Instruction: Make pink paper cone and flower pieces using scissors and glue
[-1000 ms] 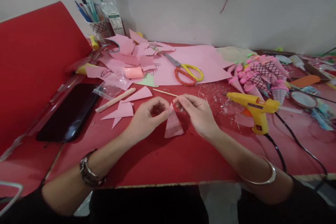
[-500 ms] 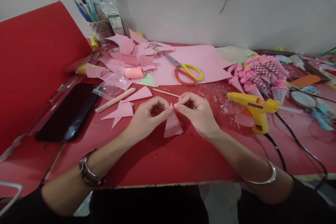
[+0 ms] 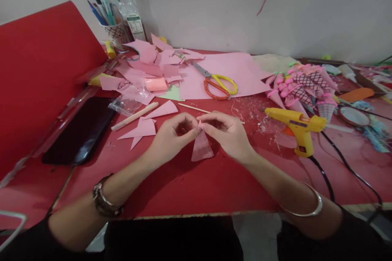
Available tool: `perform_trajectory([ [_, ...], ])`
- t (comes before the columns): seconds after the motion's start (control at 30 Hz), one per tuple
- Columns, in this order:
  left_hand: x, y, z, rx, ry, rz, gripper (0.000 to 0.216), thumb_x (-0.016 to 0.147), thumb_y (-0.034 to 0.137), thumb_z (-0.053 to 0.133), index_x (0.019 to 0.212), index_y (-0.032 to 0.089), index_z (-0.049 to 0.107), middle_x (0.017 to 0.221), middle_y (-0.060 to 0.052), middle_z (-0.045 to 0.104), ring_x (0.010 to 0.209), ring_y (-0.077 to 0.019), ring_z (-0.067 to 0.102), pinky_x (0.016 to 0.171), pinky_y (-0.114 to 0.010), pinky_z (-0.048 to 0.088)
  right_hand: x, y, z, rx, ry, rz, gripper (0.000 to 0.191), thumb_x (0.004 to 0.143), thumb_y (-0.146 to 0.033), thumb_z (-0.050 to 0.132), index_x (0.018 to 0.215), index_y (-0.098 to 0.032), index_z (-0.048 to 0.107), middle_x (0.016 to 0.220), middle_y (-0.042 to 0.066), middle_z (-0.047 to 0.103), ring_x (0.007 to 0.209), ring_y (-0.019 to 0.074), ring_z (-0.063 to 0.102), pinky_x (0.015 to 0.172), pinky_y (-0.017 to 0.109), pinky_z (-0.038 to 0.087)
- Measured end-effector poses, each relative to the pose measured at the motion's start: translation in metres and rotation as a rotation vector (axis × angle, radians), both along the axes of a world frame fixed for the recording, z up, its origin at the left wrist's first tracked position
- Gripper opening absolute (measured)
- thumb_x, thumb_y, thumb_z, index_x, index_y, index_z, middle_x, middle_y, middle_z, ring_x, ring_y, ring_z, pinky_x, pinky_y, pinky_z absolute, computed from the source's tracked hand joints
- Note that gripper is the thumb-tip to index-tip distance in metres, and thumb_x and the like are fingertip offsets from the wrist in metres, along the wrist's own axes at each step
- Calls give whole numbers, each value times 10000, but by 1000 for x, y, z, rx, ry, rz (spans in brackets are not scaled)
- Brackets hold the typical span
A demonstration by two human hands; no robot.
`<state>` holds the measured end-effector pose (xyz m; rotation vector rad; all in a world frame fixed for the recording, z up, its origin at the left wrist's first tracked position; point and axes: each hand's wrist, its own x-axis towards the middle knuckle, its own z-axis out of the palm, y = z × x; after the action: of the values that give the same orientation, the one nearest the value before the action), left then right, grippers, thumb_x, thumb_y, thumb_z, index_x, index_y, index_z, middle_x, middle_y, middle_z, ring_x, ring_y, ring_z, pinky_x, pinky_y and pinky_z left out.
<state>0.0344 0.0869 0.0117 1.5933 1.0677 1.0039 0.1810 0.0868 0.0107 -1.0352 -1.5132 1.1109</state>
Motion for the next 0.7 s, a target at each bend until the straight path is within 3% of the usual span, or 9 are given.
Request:
perform_trajectory([
  [0.27, 0, -2, -2, 33, 83, 15, 87, 721, 228, 533, 659, 169, 515, 610, 38, 528, 546, -82, 468, 522, -198, 379, -1, -2, 1, 39, -54, -51, 16, 687, -180, 615, 672, -175, 618, 674, -12, 647, 626, 94, 582, 588, 225, 464],
  [0.7, 0, -1, -1, 7, 72, 42, 91, 725, 237, 535, 668, 171, 510, 644, 29, 534, 587, -94, 489, 569, -217, 405, 1, 2, 2, 10, -59, -160, 104, 770, -232, 515, 697, -169, 554, 590, -41, 545, 503, 56, 486, 499, 194, 410],
])
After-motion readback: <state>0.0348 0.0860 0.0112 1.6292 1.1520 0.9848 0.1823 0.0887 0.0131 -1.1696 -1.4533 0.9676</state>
